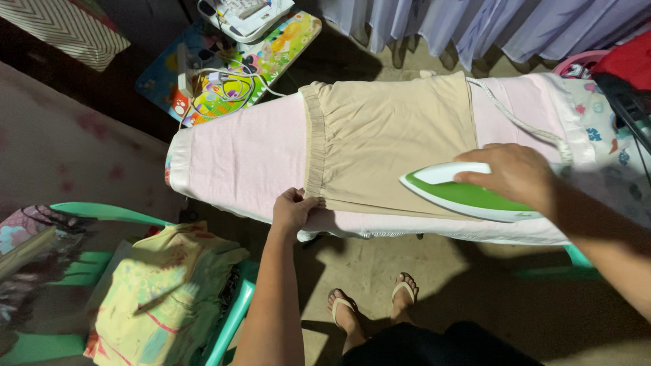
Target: The person irons a pair of beige shorts on a pink ironing board. They repeatedly smooth the fabric, use a green and white iron to press the garment, and reposition the shorts to cover different areas.
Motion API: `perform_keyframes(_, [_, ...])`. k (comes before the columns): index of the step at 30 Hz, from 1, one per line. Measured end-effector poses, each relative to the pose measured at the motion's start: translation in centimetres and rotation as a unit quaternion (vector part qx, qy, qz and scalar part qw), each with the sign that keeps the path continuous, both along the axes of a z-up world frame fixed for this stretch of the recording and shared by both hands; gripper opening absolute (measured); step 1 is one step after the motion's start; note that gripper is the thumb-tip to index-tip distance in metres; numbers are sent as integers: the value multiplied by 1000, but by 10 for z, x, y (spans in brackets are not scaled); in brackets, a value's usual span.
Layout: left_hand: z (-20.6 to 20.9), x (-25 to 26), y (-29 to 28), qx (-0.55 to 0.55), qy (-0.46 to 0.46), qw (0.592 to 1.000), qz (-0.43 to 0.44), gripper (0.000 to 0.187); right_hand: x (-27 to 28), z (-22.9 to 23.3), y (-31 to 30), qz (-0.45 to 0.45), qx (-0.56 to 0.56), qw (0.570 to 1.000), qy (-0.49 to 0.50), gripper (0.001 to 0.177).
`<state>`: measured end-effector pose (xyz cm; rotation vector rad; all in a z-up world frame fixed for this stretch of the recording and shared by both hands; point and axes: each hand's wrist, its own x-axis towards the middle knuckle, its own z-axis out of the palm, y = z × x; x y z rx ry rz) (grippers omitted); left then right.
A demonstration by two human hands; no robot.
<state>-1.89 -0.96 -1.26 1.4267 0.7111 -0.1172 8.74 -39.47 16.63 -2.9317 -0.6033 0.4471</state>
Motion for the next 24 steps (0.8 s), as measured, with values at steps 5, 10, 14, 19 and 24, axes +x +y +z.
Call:
perform_keyframes(5, [10,-3,-1,-13,8,1000,2,17,-8,-8,17,-5,-13,1000,-11,47])
perform_keyframes(10, [3,-3,-1,9,11,1000,-7,18,-31,-14,109,29,5,999,15,49])
perform_keyframes(14, [-4,-1,0,112,34,993,-19,19,-45,-4,152,64,-22,997,28,50])
perform_keyframes(19, [-11,1,1,163,50,985,-30,21,-33,-4,98,29,-2,998,48,52])
perform_keyframes(24, [-26,3,1,93,17,996,-4,21,-17,-7,-4,-24,18,999,-10,49])
